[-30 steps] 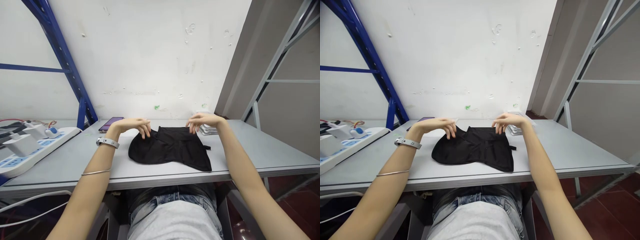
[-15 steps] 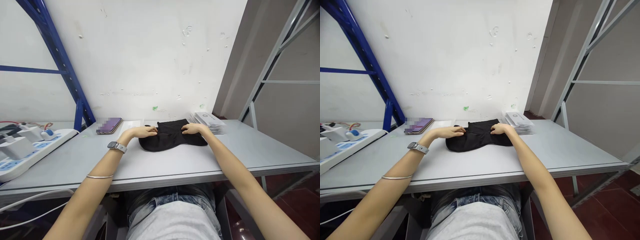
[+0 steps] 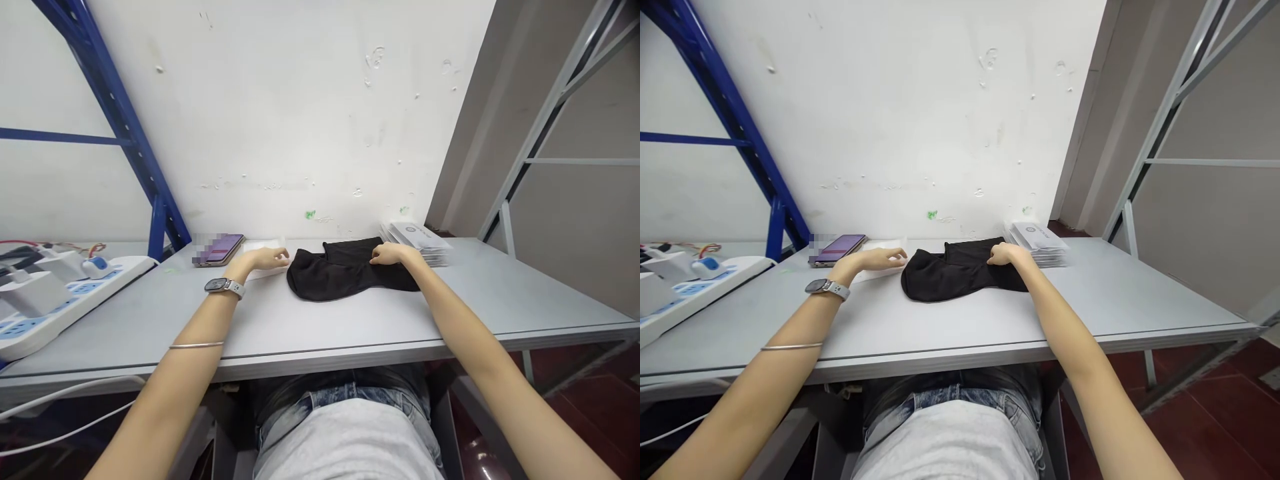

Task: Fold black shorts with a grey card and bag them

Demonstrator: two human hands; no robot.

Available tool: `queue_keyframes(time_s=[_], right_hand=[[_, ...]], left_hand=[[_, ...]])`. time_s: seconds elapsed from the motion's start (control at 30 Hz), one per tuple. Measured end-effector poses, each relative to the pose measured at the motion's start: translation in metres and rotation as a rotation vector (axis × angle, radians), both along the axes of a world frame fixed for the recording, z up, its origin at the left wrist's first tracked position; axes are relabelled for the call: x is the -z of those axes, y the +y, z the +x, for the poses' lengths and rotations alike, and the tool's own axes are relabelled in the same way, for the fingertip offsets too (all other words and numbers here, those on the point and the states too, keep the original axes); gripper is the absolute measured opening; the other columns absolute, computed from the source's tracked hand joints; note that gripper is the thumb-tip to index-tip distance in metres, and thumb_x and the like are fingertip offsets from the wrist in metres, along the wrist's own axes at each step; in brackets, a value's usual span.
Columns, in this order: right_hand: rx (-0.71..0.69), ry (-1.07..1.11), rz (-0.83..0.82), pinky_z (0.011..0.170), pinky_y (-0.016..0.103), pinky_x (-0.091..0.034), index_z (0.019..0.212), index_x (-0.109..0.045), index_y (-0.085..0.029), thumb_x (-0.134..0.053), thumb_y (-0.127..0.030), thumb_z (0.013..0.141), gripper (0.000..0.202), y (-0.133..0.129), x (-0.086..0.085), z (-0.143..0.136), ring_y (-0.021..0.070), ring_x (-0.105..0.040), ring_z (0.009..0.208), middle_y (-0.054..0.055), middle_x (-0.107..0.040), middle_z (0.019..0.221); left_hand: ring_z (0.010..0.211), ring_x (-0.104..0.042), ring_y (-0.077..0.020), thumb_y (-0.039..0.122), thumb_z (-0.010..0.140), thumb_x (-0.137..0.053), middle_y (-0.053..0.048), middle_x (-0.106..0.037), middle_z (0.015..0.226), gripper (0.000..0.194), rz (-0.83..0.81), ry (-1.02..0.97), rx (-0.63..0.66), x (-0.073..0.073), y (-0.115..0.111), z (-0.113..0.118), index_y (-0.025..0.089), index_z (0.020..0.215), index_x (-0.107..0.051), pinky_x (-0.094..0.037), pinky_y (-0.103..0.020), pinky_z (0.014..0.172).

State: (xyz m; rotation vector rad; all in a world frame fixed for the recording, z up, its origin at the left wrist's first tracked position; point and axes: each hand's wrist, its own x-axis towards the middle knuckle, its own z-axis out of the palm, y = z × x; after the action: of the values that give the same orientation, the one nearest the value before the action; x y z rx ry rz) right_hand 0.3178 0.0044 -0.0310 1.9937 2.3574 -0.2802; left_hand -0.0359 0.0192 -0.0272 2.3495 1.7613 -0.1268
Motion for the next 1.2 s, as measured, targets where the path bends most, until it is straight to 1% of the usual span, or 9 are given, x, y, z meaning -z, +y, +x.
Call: queue_keyframes(time_s=[0.1, 0.23, 0.37, 0.47, 0.57, 0.73, 0.87, 1.0, 1.2], right_hand=[[0.013, -0.033, -0.010, 0.082, 0.042, -0.052, 0.111, -0.072, -0.023, -0.062, -0.040, 0.087, 0.031, -0.003, -0.002, -0.001, 0.0330, -0.065, 0.106, 0.013, -0.067, 0.119], [-0.020, -0.061, 0.032, 0.093, 0.045, -0.048, 0.136, -0.056, -0.023, -0.056, -0.038, 0.092, 0.046, -0.013, 0.002, -0.016, 0.0356, -0.058, 0.119, 0.016, -0.057, 0.136], [-0.272, 0.061, 0.176, 0.109, 0.047, -0.035, 0.151, -0.035, -0.031, -0.048, -0.047, 0.096, 0.059, -0.030, 0.012, -0.051, 0.0360, -0.040, 0.137, 0.011, -0.036, 0.155], [-0.428, 0.117, -0.020, 0.116, 0.055, -0.019, 0.154, -0.023, -0.038, -0.044, -0.063, 0.093, 0.069, -0.042, 0.015, -0.074, 0.0392, -0.013, 0.148, 0.002, -0.013, 0.164], [-0.452, 0.070, -0.207, 0.115, 0.063, -0.010, 0.154, -0.020, -0.039, -0.045, -0.072, 0.087, 0.079, -0.048, 0.012, -0.079, 0.0427, 0.003, 0.148, 0.000, -0.002, 0.165], [-0.349, 0.027, -0.239, 0.116, 0.062, -0.008, 0.154, -0.019, -0.038, -0.046, -0.072, 0.086, 0.081, -0.043, 0.008, -0.064, 0.0421, 0.003, 0.148, -0.001, 0.000, 0.164], [-0.318, 0.071, -0.161, 0.113, 0.067, -0.006, 0.154, -0.019, -0.040, -0.037, -0.074, 0.088, 0.077, -0.032, 0.021, -0.068, 0.0439, 0.004, 0.147, 0.000, 0.000, 0.164], [-0.327, 0.127, -0.076, 0.109, 0.073, 0.000, 0.154, -0.017, -0.040, -0.028, -0.073, 0.091, 0.072, -0.019, 0.037, -0.087, 0.0446, 0.006, 0.147, 0.001, 0.001, 0.164], [-0.269, 0.194, -0.008, 0.110, 0.071, 0.001, 0.155, -0.017, -0.039, -0.024, -0.074, 0.091, 0.073, 0.002, 0.050, -0.113, 0.0442, 0.005, 0.147, 0.003, -0.002, 0.165]], left_hand=[[0.118, -0.059, -0.0295, 0.060, 0.085, -0.043, -0.011, -0.060, 0.136, 0.060, 0.005, -0.015, 0.020, 0.004, 0.001, 0.004, 0.028, 0.135, -0.053, -0.044, -0.040, 0.098], [0.126, -0.053, -0.0284, 0.052, 0.089, -0.038, -0.011, -0.055, 0.141, 0.056, 0.062, -0.032, 0.085, 0.020, 0.009, 0.009, 0.027, 0.138, -0.051, -0.040, -0.040, 0.104], [0.119, -0.057, -0.0272, 0.051, 0.090, -0.034, -0.011, -0.058, 0.137, 0.054, 0.059, -0.093, 0.149, 0.029, 0.015, 0.007, 0.022, 0.131, -0.055, -0.043, -0.037, 0.100], [0.123, -0.054, -0.0265, 0.052, 0.091, -0.030, -0.011, -0.055, 0.141, 0.056, 0.038, -0.107, 0.178, 0.025, 0.015, 0.006, 0.019, 0.131, -0.052, -0.040, -0.036, 0.103], [0.124, -0.053, -0.0265, 0.051, 0.092, -0.028, -0.011, -0.054, 0.141, 0.054, -0.007, -0.080, 0.189, 0.015, 0.010, 0.007, 0.019, 0.126, -0.054, -0.039, -0.037, 0.105], [0.107, -0.061, -0.0294, 0.041, 0.087, -0.042, -0.013, -0.064, 0.124, 0.039, -0.029, 0.051, 0.057, 0.005, 0.002, 0.004, 0.020, 0.116, -0.058, -0.047, -0.042, 0.091], [0.100, -0.062, -0.0294, 0.026, 0.080, -0.050, -0.013, -0.066, 0.116, 0.033, -0.038, 0.111, -0.040, 0.003, -0.003, 0.002, 0.021, 0.112, -0.058, -0.050, -0.043, 0.085], [0.100, -0.062, -0.0324, 0.023, 0.079, -0.053, -0.016, -0.066, 0.117, 0.032, -0.026, 0.151, -0.109, 0.001, -0.006, 0.002, 0.019, 0.111, -0.059, -0.049, -0.047, 0.084], [0.118, -0.058, -0.0268, 0.029, 0.088, -0.044, -0.012, -0.060, 0.132, 0.041, 0.110, 0.062, -0.009, 0.002, -0.005, 0.010, 0.021, 0.126, -0.054, -0.046, -0.038, 0.096]])
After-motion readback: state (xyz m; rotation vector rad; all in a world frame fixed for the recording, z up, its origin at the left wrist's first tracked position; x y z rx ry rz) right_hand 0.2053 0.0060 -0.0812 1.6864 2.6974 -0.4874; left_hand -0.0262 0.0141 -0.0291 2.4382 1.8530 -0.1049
